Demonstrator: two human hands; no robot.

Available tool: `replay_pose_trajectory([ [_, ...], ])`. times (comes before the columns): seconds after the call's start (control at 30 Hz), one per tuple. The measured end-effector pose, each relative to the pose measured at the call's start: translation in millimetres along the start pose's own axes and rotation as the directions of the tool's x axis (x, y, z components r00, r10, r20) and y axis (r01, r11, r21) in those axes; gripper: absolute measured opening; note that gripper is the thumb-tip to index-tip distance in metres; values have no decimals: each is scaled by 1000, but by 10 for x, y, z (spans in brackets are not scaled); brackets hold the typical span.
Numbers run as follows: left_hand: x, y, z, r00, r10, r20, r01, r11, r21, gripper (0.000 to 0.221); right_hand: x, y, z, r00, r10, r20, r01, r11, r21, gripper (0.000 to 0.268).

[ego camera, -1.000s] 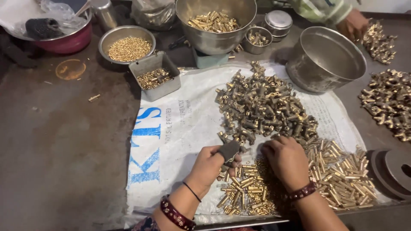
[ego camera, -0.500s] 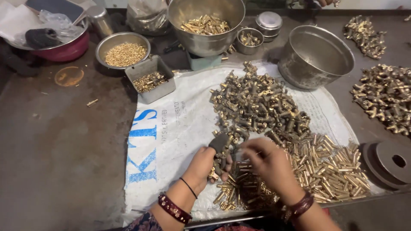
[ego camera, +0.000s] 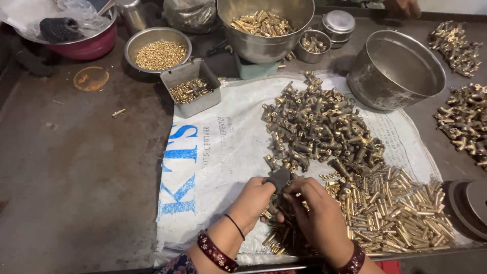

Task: The person pours brass fittings from a metal bowl onto a cloth on the workbench, then picks the fittings one at a time, looks them over, and places them into separate piles by type, occasionally using a small green-handled screwdriver to help move or position pieces.

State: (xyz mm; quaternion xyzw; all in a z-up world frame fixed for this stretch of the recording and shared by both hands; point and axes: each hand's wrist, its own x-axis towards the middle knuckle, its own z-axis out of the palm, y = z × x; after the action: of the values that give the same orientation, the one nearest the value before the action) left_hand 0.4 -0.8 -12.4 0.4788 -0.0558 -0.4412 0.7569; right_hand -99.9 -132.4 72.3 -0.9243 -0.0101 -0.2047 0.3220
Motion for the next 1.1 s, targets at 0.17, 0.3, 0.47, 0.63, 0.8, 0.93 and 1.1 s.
replay_pose_trajectory([
  [0.17, -141, 207, 114, 999, -38, 8, 37, 994, 99, 34, -52, 191, -38, 990, 136, 36, -139, 986, 94, 16],
  [0.3, -127, 238, 69, 991, 10, 135, -3, 999, -55, 38, -153, 418, -141, 900, 380, 211, -431, 709, 558, 19],
  [0.47, -146, 300, 85, 993, 39, 116, -28, 995, -97, 41, -168, 514, -298, 926, 361, 110, -378, 891, 252, 18],
  [0.63, -151, 325, -769, 963, 223, -149, -197, 965, 170, 35, 119, 1005, -923, 867, 458, -198, -458, 888, 49, 23],
  [0.8, -967, 903, -1441, 361, 796, -486, 317, 386, 867, 36, -15, 1058, -912, 856, 499, -137, -518, 825, -227, 26],
  [0.93, -1086, 989, -1577, 346, 861, -373, 532, 147, 834, 36, 169, 950, -690, 973, 189, -132, -230, 842, -489, 26],
  [1.1, -787, 834, -516, 647, 750, -135, -172, 317, 933, 48, 365, 1176, -503, 998, -42, 39, 57, 637, -769, 30],
])
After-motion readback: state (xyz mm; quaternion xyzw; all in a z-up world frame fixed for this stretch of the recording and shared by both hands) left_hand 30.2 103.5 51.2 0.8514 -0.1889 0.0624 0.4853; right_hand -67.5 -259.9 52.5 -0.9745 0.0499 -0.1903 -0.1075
